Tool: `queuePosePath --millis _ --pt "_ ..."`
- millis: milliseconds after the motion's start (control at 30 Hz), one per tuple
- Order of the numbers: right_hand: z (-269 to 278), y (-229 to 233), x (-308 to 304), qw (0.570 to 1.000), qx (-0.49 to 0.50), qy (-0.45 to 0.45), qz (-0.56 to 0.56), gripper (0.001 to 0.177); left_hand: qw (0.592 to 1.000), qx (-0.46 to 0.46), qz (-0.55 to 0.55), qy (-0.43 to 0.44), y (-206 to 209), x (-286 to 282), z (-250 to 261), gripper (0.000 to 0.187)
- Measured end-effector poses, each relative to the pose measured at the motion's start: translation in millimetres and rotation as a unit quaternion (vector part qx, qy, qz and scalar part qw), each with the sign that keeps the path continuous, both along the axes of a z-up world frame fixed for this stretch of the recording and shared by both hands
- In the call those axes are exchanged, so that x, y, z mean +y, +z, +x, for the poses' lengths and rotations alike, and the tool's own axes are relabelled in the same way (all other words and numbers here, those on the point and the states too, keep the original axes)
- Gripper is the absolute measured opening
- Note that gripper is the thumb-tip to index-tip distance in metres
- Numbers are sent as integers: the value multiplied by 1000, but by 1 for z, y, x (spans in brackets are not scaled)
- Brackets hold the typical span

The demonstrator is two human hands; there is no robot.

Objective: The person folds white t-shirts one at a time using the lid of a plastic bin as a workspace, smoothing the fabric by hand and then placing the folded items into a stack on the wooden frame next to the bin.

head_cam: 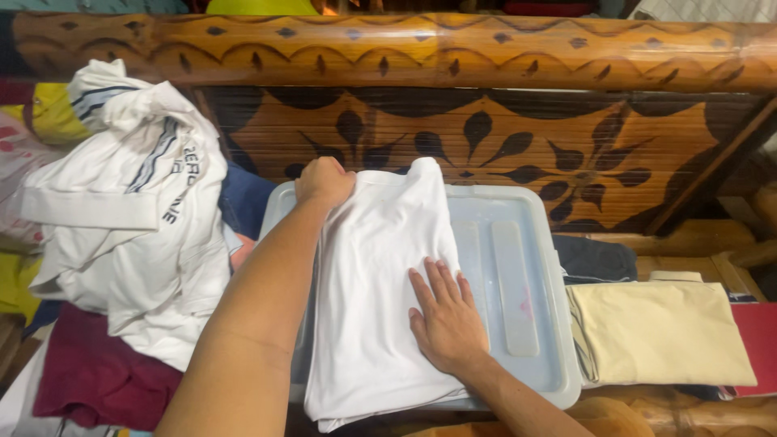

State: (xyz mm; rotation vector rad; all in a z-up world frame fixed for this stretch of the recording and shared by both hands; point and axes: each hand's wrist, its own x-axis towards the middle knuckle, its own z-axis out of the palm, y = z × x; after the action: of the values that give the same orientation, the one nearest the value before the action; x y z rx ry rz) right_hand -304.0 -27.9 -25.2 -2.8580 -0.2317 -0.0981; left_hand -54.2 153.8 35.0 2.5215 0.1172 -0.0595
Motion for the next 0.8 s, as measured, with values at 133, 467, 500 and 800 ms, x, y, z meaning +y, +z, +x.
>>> queuePosePath --millis 133,467,500,800 --pt "-2 3 0 1000 -14 9 -3 62 999 28 -12 -23 -1 8 -6 29" --pt "-31 23 69 984 -70 123 109 25 997 10 79 9 -18 23 -7 39" --pt "-36 24 80 984 -69 124 109 25 996 6 86 0 -21 24 -8 35" --pt "-55 -4 112 965 -25 257 43 15 993 -12 -88 83 -17 33 -5 30"
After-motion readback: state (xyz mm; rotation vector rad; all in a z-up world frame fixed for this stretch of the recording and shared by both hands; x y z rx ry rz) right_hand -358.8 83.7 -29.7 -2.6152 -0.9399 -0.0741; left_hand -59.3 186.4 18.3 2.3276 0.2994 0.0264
